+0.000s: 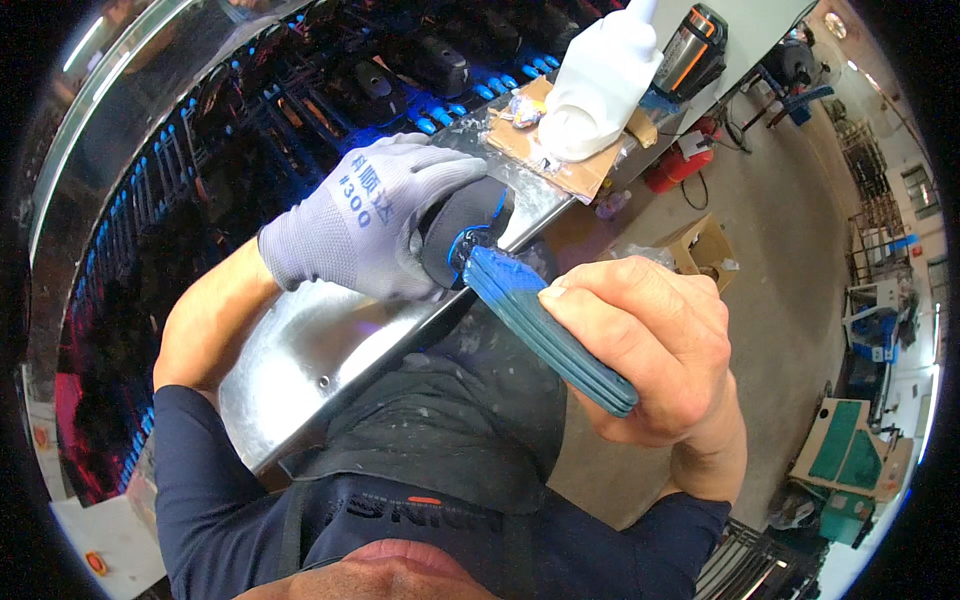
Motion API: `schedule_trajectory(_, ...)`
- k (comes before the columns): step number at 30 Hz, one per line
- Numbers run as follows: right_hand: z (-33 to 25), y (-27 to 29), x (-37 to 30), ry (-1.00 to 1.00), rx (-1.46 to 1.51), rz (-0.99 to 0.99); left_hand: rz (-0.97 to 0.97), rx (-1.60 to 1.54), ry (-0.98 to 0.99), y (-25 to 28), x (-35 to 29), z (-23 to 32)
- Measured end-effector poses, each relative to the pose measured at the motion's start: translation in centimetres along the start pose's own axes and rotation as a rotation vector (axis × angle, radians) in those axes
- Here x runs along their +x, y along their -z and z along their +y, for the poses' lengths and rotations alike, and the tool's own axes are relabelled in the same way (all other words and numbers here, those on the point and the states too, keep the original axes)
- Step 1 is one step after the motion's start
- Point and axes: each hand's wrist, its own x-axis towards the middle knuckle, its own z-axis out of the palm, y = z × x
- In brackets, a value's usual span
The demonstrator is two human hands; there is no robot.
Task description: The person scrubs a black sneaker with a blue brush on a metal workbench, repeatedly dipping the brush into a white liquid and cleaning the upper, sides, and sole. The person rotates the shoe to access different areas and continues scrubbing throughout the clip.
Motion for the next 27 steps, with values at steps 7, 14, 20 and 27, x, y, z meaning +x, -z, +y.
schedule_trajectory(7,1.0,2.0,1.6,0.167,-0.121,-0.151,-0.26,-0.036,0.17,0.3,2.1,-0.6)
schedule_trajectory(14,0.8,3.8,3.2,0.157,-0.27,-0.262,-0.335,-0.076,0.208,0.7,4.0,-1.0)
schedule_trajectory(20,4.0,4.6,3.4,0.077,-0.16,-0.354,-0.282,-0.225,0.206,1.3,4.7,-3.8)
schedule_trajectory(27,12.3,-1.0,-4.1,-0.788,0.519,0.127,0.1,-0.754,0.821,-2.1,-2.3,-10.6)
